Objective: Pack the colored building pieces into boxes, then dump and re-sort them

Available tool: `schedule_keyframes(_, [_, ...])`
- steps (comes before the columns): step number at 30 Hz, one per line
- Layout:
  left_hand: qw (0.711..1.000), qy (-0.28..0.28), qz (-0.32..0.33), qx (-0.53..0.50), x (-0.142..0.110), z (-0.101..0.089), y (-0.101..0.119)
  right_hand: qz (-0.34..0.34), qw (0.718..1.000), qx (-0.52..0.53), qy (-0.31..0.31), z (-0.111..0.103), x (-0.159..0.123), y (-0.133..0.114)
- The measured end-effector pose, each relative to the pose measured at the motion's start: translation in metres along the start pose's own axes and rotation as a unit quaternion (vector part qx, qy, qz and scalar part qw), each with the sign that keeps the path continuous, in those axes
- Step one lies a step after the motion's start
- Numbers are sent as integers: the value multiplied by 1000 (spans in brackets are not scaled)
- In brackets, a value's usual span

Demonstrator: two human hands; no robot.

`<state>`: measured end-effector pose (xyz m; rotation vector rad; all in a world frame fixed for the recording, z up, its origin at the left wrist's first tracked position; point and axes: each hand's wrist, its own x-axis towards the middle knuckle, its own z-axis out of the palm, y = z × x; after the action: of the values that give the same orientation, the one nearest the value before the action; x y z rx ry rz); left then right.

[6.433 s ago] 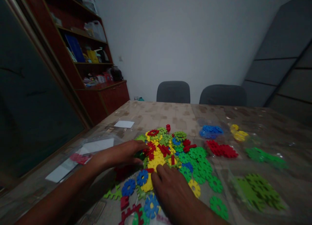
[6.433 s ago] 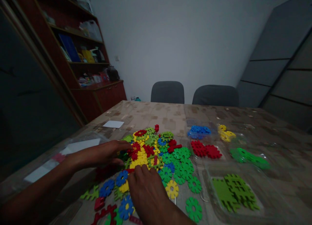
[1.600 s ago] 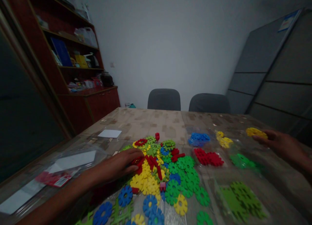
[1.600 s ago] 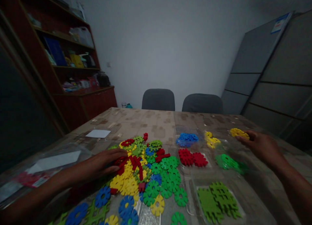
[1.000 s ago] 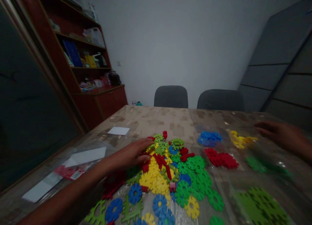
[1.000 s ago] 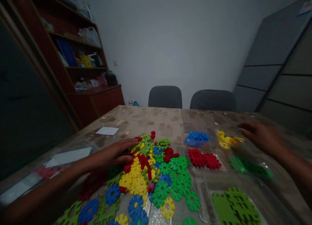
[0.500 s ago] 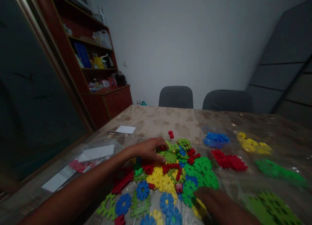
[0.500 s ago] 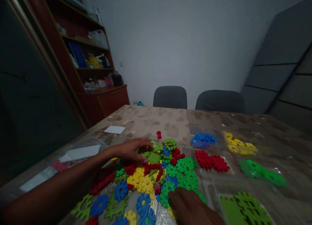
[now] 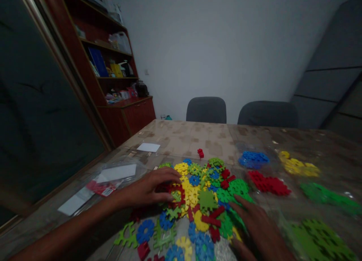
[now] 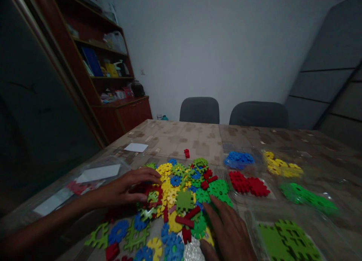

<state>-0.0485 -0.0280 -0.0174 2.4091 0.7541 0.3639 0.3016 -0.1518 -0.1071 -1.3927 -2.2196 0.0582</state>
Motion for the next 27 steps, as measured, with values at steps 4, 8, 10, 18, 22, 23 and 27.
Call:
schedule_keyframes(4, [986, 88, -108, 95, -23, 12, -31, 29, 995, -66, 73, 14, 3, 13])
schedule_keyframes(8, [976, 103, -166, 99, -21, 29, -38, 77, 993, -72, 57, 38, 8, 22])
schedule_keyframes(10, [980, 103, -151, 78, -13, 36, -32, 87, 995, -36, 35, 44, 14, 18])
schedule_keyframes(18, [994, 98, -32, -28, 18, 54, -13, 53, 989, 128, -44, 38, 53, -30])
schedule_keyframes(22, [992, 107, 5, -64, 24, 50, -10, -46, 985, 161, -51, 34, 68, -48])
schedule_keyframes(23, [991, 115, 5, -64, 23, 47, -10, -73, 985, 155, -36, 33, 68, -50])
schedule_keyframes(27, [991, 127, -37, -21, 0, 35, -16, -110, 992, 59, 29, 25, 48, -40])
